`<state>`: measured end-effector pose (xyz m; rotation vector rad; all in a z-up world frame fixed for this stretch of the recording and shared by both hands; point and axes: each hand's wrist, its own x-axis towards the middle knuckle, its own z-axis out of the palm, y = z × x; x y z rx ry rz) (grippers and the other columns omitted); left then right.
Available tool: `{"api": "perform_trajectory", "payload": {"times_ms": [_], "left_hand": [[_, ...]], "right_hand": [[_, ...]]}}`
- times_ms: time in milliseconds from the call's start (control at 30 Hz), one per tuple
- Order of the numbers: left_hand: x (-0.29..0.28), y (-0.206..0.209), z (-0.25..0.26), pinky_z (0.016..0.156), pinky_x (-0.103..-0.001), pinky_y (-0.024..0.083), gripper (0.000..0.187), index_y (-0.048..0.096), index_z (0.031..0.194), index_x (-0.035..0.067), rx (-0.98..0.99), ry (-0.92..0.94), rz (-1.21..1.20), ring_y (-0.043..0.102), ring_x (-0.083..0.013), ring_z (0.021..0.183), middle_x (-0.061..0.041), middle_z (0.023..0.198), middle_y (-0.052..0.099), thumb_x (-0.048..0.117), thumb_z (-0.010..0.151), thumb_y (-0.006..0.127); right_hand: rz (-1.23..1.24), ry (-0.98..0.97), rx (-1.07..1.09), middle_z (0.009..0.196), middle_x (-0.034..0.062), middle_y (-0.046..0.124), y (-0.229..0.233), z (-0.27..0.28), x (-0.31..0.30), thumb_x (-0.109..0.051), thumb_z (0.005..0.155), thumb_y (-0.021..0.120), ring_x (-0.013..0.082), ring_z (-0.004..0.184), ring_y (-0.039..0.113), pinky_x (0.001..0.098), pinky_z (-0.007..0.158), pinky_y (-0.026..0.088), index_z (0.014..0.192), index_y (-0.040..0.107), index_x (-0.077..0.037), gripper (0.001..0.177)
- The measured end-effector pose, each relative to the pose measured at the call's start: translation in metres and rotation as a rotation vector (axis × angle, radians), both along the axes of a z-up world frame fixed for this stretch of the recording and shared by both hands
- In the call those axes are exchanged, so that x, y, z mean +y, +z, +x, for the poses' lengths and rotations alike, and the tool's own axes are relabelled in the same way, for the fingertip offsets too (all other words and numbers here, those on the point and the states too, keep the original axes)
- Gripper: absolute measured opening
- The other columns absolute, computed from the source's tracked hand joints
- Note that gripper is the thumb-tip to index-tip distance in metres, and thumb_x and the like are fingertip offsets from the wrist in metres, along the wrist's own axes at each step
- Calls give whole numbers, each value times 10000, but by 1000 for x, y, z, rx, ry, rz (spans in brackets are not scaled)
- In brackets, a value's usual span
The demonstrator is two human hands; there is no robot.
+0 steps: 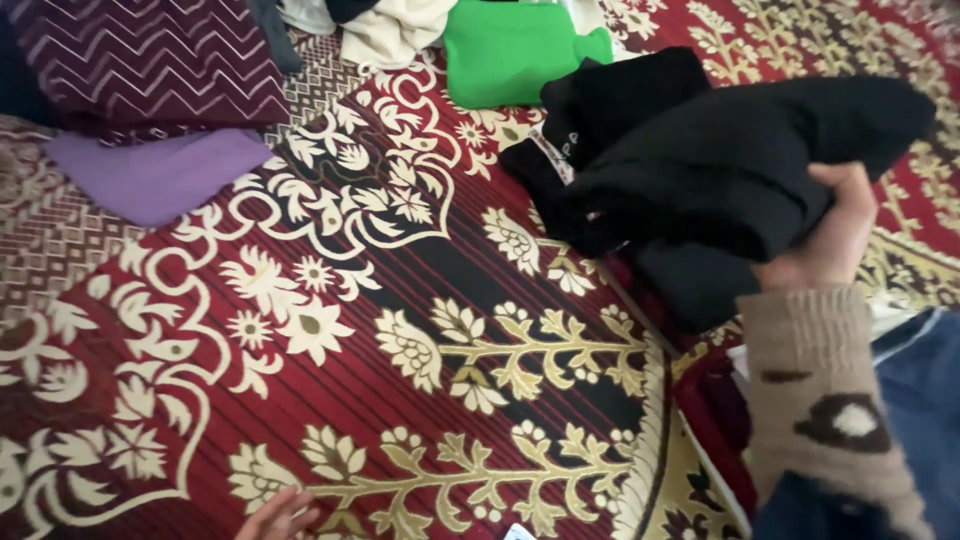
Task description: The person is folding various items of clothing, including pants and shirts, on a patterned rug.
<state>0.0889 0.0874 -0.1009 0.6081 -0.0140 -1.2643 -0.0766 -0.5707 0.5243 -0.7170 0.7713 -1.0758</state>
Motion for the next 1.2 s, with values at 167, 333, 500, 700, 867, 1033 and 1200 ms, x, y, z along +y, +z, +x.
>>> {"api": "perform_trajectory", "payload": {"times_ms": [167,333,500,700,867,1033,1200], "left_hand": [[-107,268,-32,868,-445,550,392,691,1329,-37,-488,268,924,742,-379,1109,-250,1239,777,77,970,579],[-77,218,-28,940,-517,540,475,624,1392,-47,-423,211,892,704,-451,1203,-294,1336,720,97,943,564],[-55,165,-40,879,-467,520,489,622,1378,-95,-356,281,856,709,-457,1140,-328,1291,728,93,926,604],[-116,323,-43,887,-444,563,342,708,1261,-119,-315,420,915,741,-395,1085,-306,1181,779,-10,954,602],[-129,346,-18,922,-325,529,315,772,1186,-32,-360,365,1020,735,-255,1045,-196,1145,817,77,897,707],[-104,333,27,1057,-287,510,372,788,1214,145,-573,125,1165,722,-132,1162,-30,1260,809,246,858,750],[-65,299,59,990,-349,528,335,755,1198,212,-761,213,1230,636,-178,1174,-38,1291,671,318,888,684]], "right_hand": [[-100,-61,-49,971,94,790,-5,13,-53,-110,685,642,259,924,756,361,853,652,928,774,-89,277],[-32,-84,-126,1067,159,813,-25,26,-89,-127,660,645,331,1023,779,456,963,673,957,792,-43,342],[272,-230,138,1087,76,846,-155,10,-141,-80,798,698,274,1018,801,519,900,659,907,765,-172,157],[322,-209,199,1351,11,726,-211,10,-88,-398,761,749,263,1141,694,410,875,643,1223,729,-265,481],[337,-98,288,797,-7,600,-267,13,-28,-285,887,760,132,811,690,267,728,586,881,619,-170,182],[129,485,532,875,59,684,-316,47,39,-94,940,632,108,711,610,233,675,500,1148,663,-94,210],[102,831,677,1032,101,688,-276,126,119,-94,1006,618,165,847,623,317,809,507,1228,617,-58,225]]}}
